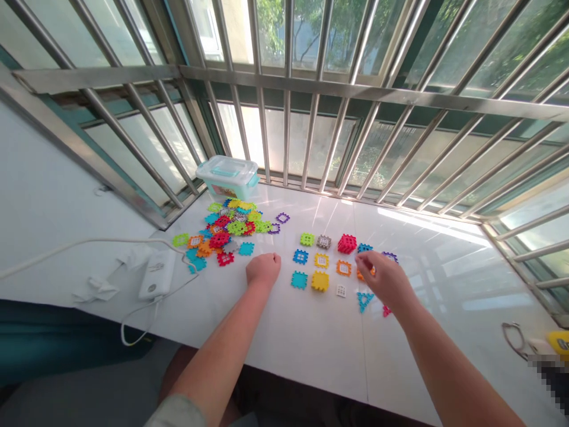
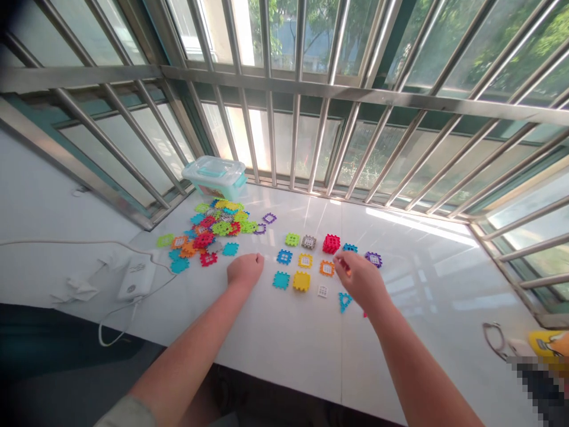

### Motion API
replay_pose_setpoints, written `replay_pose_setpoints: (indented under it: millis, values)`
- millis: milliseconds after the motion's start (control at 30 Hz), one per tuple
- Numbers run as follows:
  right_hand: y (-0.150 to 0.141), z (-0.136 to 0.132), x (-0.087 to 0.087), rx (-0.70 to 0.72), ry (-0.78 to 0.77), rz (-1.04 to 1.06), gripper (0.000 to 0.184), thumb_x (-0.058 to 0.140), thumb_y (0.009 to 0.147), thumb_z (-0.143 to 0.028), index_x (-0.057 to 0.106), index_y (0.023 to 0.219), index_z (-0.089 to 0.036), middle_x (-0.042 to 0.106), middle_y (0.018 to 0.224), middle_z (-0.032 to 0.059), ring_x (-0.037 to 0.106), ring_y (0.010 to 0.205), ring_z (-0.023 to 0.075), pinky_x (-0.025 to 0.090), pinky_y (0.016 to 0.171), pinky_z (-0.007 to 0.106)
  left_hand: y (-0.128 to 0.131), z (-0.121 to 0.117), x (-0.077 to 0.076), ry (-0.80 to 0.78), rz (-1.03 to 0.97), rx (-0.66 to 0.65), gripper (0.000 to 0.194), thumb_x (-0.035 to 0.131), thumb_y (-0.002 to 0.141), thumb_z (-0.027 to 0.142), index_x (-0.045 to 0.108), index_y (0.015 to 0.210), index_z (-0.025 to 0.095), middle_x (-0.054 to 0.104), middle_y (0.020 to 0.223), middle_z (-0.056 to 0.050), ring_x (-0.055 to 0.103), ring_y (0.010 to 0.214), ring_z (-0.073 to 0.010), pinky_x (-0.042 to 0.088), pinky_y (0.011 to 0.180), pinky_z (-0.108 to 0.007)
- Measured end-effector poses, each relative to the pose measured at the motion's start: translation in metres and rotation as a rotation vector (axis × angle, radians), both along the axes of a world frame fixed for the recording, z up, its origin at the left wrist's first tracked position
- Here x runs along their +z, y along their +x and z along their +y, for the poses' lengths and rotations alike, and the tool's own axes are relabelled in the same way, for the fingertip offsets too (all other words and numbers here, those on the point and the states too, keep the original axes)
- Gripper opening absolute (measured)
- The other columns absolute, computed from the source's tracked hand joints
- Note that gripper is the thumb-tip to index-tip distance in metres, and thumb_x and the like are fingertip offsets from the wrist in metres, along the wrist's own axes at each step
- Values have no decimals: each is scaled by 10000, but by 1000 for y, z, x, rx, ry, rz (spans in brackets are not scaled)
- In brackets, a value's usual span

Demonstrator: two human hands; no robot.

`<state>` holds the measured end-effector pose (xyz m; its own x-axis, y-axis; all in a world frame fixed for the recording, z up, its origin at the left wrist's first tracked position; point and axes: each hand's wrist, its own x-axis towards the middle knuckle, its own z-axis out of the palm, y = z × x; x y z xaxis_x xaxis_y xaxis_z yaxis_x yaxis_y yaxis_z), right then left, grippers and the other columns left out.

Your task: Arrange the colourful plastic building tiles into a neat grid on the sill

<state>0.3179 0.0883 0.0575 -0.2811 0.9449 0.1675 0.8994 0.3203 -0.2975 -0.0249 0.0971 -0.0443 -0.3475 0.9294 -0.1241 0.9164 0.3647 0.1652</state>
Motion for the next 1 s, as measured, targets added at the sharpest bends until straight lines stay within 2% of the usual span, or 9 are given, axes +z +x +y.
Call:
replay_pose_setpoints:
  millis: [100, 167, 233, 300, 400, 533, 767, 1000]
  values:
    - [-12, -76, -40, 2, -71, -20, 388, 388, 1063, -482, 665, 860, -300, 672, 691, 37, 632, 627, 219, 426, 600, 333, 0, 0, 1, 3, -4, -2, 566, 313, 1041, 398, 842, 1088, 205, 795, 1023, -168, 738, 980, -291, 526, 809, -360]
    - [-21, -120, -71, 11, -86, -48, 426, 383, 1064, -477, 599, 741, -304, 621, 612, 20, 573, 533, 212, 352, 533, 329, 0, -1, 1, 8, -2, -2, 570, 308, 1041, 397, 843, 1082, 205, 796, 1019, -165, 739, 978, -291, 526, 806, -356]
    - [-29, -151, -96, -17, -38, -68, 446, 380, 1069, -448, 565, 693, -296, 639, 644, 33, 611, 575, 222, 359, 549, 330, 0, -1, 1, 9, 1, -2, 574, 303, 1041, 399, 844, 1077, 210, 797, 1015, -163, 740, 977, -292, 526, 803, -356]
    - [-35, -167, -111, -15, -3, -96, 454, 383, 1070, -423, 563, 676, -288, 645, 667, 44, 651, 632, 233, 384, 583, 331, -1, 0, 0, 7, 5, -5, 574, 302, 1042, 400, 844, 1077, 216, 797, 1019, -162, 741, 977, -291, 525, 802, -355]
    - [-38, -168, -117, -50, 0, -110, 444, 398, 1071, -395, 579, 683, -278, 660, 688, 43, 672, 667, 230, 379, 601, 319, -1, -1, -1, 3, 15, -11, 570, 300, 1046, 398, 841, 1080, 221, 799, 1020, -158, 741, 977, -285, 522, 803, -346]
    - [-37, -157, -111, -75, -19, -132, 436, 392, 1077, -381, 584, 703, -268, 675, 710, 33, 676, 682, 214, 349, 601, 309, -1, -1, 0, 12, 16, -10, 581, 289, 1049, 399, 840, 1070, 218, 798, 1013, -160, 740, 964, -293, 520, 792, -351]
    - [-38, -157, -108, -101, -9, -151, 434, 402, 1077, -365, 579, 697, -250, 668, 704, 19, 648, 661, 186, 291, 591, 311, 0, -2, 1, 22, 7, -12, 579, 290, 1038, 381, 840, 1044, 201, 797, 1008, -168, 737, 959, -297, 509, 774, -344]
    - [-37, -157, -115, -109, 14, -123, 417, 456, 1075, -338, 597, 700, -221, 668, 707, 5, 581, 642, 130, 228, 621, 317, -1, -3, -2, 44, -9, -13, 562, 304, 1038, 391, 827, 1018, 188, 788, 997, -174, 731, 951, -308, 498, 766, -355]
